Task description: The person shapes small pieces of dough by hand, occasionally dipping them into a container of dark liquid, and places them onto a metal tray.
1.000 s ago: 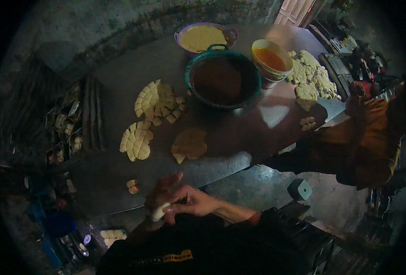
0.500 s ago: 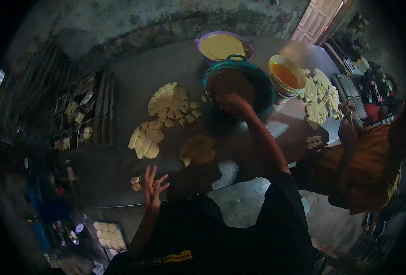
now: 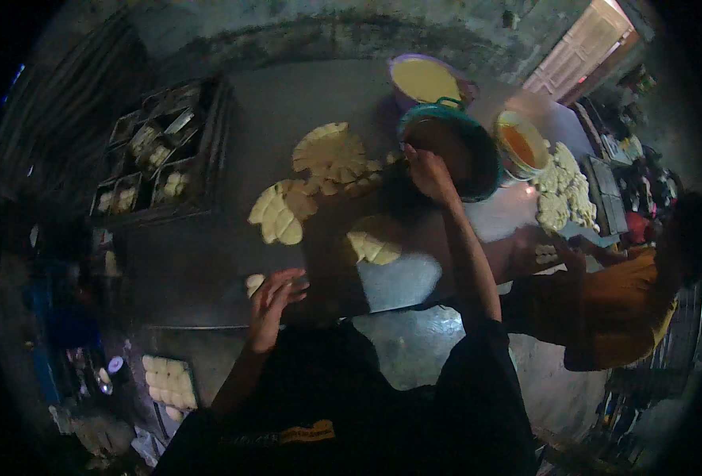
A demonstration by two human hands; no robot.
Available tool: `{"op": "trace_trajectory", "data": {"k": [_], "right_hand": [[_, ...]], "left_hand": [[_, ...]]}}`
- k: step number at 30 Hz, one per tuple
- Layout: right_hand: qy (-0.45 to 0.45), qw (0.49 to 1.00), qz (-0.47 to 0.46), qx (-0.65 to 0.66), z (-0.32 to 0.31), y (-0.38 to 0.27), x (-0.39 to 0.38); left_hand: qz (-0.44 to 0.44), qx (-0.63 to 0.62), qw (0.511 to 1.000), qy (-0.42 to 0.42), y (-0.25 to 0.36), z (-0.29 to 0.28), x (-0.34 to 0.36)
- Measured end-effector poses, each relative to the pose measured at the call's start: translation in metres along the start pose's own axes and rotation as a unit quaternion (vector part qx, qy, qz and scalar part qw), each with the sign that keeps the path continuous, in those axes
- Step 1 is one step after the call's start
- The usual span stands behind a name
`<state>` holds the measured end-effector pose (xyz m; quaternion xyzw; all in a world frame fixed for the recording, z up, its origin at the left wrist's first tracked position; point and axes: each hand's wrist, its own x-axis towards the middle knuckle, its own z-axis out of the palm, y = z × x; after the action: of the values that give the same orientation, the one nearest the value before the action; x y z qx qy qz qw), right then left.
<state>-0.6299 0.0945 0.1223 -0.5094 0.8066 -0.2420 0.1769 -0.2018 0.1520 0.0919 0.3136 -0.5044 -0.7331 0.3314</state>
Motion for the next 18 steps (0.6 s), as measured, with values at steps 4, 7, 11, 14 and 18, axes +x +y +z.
{"op": "trace_trajectory", "data": {"k": [4, 7, 11, 14, 18], "right_hand": [[-0.162, 0.972, -0.019, 0.168, 0.054, -0.114, -0.080], [-0.204, 0.916, 0.096, 0.331, 0.089, -0.205, -0.165], [-0.275, 0.887, -0.054, 0.367, 0.153, -0.210, -0.168], [-0.059, 0.958, -0.235, 0.153, 0.169, -0.245, -0.183], [-0.009, 0.945, -0.328, 0.003, 0.207, -0.245, -0.190]], "left_hand": [[0.001, -0.085, 0.996, 0.008, 0.019, -0.012, 0.002], [0.021, -0.173, 0.985, -0.007, 0.005, -0.040, 0.003], [0.023, -0.230, 0.966, 0.113, -0.014, -0.079, -0.016], [-0.031, -0.106, 0.984, 0.142, 0.009, -0.091, -0.026], [0.082, -0.083, 0.986, 0.118, 0.004, -0.091, -0.034]]}}
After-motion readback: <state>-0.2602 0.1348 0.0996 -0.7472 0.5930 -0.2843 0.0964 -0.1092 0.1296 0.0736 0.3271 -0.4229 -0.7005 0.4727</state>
